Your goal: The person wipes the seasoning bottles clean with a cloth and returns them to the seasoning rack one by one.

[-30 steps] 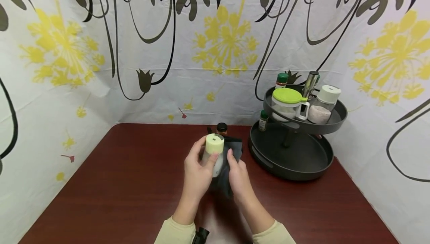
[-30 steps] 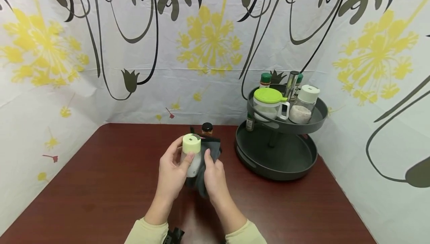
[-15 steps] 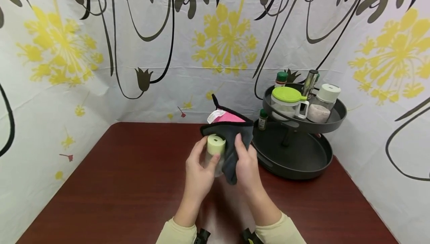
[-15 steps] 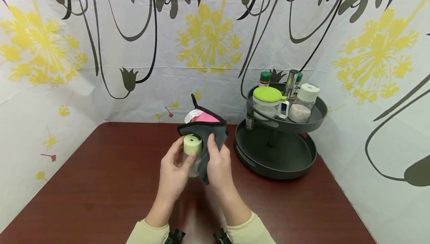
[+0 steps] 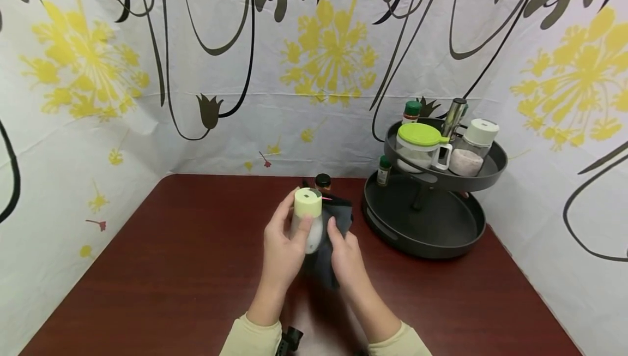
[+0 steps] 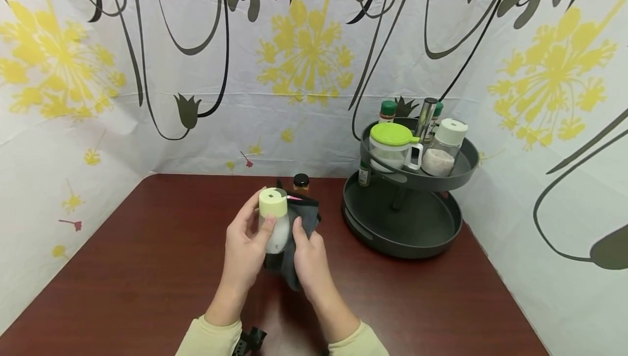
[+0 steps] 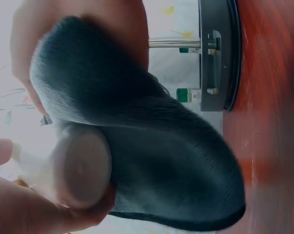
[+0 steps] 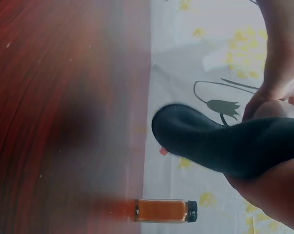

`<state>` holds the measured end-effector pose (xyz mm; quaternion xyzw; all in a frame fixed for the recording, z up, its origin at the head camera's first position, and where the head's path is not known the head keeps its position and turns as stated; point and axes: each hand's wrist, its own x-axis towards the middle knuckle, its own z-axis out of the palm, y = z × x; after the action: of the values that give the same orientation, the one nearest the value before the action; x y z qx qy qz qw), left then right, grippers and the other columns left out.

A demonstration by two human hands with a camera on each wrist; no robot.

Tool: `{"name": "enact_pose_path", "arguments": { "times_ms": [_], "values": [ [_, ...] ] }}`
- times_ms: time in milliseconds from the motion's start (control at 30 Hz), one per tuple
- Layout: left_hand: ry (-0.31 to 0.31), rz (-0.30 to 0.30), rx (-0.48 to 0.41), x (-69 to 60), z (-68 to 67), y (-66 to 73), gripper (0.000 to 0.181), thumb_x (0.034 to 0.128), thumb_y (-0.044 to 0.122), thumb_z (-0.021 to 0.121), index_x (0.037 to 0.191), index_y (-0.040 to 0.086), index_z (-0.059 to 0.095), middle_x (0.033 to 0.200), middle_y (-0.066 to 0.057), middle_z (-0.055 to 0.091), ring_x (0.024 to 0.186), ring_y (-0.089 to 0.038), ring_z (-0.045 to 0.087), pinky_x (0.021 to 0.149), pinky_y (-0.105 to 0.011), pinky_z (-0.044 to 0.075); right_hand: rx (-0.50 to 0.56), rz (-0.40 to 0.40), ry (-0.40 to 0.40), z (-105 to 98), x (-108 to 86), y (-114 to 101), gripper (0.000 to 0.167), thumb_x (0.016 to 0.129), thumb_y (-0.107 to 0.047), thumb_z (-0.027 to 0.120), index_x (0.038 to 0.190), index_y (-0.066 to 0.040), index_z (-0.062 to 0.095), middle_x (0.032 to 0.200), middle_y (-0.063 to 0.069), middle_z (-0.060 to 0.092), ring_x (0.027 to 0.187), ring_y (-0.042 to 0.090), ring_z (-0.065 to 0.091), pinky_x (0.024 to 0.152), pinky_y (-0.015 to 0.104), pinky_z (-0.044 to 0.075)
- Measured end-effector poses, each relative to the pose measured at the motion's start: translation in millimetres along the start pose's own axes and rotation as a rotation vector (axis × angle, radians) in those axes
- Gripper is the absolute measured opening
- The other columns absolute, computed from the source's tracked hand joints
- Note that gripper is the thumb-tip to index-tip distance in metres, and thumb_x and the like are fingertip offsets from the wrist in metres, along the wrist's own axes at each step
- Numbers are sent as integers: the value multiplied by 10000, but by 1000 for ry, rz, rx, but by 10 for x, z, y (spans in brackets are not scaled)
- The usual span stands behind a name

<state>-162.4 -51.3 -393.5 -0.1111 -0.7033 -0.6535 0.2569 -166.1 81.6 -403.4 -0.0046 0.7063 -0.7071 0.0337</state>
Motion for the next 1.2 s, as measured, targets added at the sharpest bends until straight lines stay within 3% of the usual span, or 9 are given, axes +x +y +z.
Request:
{"name": "enact_pose_path", "arguments": {
  "times_ms": [200, 367, 467, 567, 767, 867, 967, 1067, 1200],
  "values": [
    [-28, -73, -34, -5, 49, -34, 498, 1098, 167, 577, 1532, 79, 349, 1528, -156, 563, 1345, -297, 575, 1137, -561, 444, 215, 52, -72, -28, -57, -65, 633, 1132, -537, 408, 1446, -8, 554, 1132, 45, 718, 992, 100, 705, 919, 296, 584],
    [32, -91, 81, 3, 74, -53, 592, 980, 288, 778, 1406, 104, 411, 1357, -119, 607, 1162, -238, 619, 999, -494, 510, 178, 57, -84, -58, -135, -138, 632, 1128, -558, 401, 1480, -56, 553, 1159, 32, 743, 1020, 102, 718, 941, 294, 585],
    [52, -72, 81, 7, 39, -29, 592, 911, 275, 862, 1384, 140, 534, 1320, -66, 651, 1133, -212, 638, 975, -506, 539, 148, 42, -84, -83, -156, -208, 609, 1136, -538, 394, 1472, -60, 568, 1202, 74, 744, 1044, 106, 721, 938, 279, 587],
    [20, -42, 59, 1, 11, -9, 570, 925, 234, 852, 1435, 169, 607, 1337, -33, 699, 1185, -201, 663, 1018, -533, 547, 125, -19, -30, -110, -154, -314, 583, 1140, -509, 407, 1487, -66, 559, 1281, 86, 712, 1097, 85, 690, 952, 233, 562],
    [-87, -14, 27, -40, 59, 53, 552, 1014, 185, 746, 1508, 94, 518, 1457, -80, 650, 1349, -207, 618, 1143, -519, 499, 103, -220, 70, -104, -155, -484, 570, 1149, -477, 387, 1591, -118, 429, 1530, 85, 531, 1372, 167, 510, 1079, 163, 431],
    [-94, 24, -1, -45, 98, 58, 516, 1020, 136, 726, 1495, 71, 536, 1458, -98, 601, 1330, -199, 589, 1157, -409, 502, 75, -298, 77, -28, -162, -427, 568, 1155, -425, 397, 1614, -90, 387, 1576, 94, 504, 1425, 194, 482, 1103, 144, 414],
    [-74, 55, -41, -50, 109, 48, 488, 1015, 80, 716, 1476, 41, 558, 1419, -125, 577, 1302, -183, 578, 1132, -273, 505, 21, -330, 74, 56, -168, -288, 531, 1161, -367, 408, 1581, -43, 429, 1506, 142, 579, 1366, 222, 557, 1081, 152, 451],
    [-55, 66, -67, -49, 91, 39, 477, 1021, 56, 698, 1474, 23, 554, 1409, -138, 576, 1311, -178, 578, 1116, -198, 485, -23, -299, 64, 95, -167, -140, 522, 1164, -380, 399, 1546, -36, 484, 1432, 162, 641, 1305, 240, 607, 1071, 201, 480],
    [-46, 60, -56, -30, 64, 21, 481, 1045, 96, 673, 1506, 61, 541, 1441, -110, 586, 1328, -186, 585, 1108, -201, 481, -39, -173, 40, 72, -163, -36, 594, 1155, -484, 363, 1556, -66, 492, 1458, 142, 632, 1320, 215, 591, 1071, 253, 469]
  ]
}}
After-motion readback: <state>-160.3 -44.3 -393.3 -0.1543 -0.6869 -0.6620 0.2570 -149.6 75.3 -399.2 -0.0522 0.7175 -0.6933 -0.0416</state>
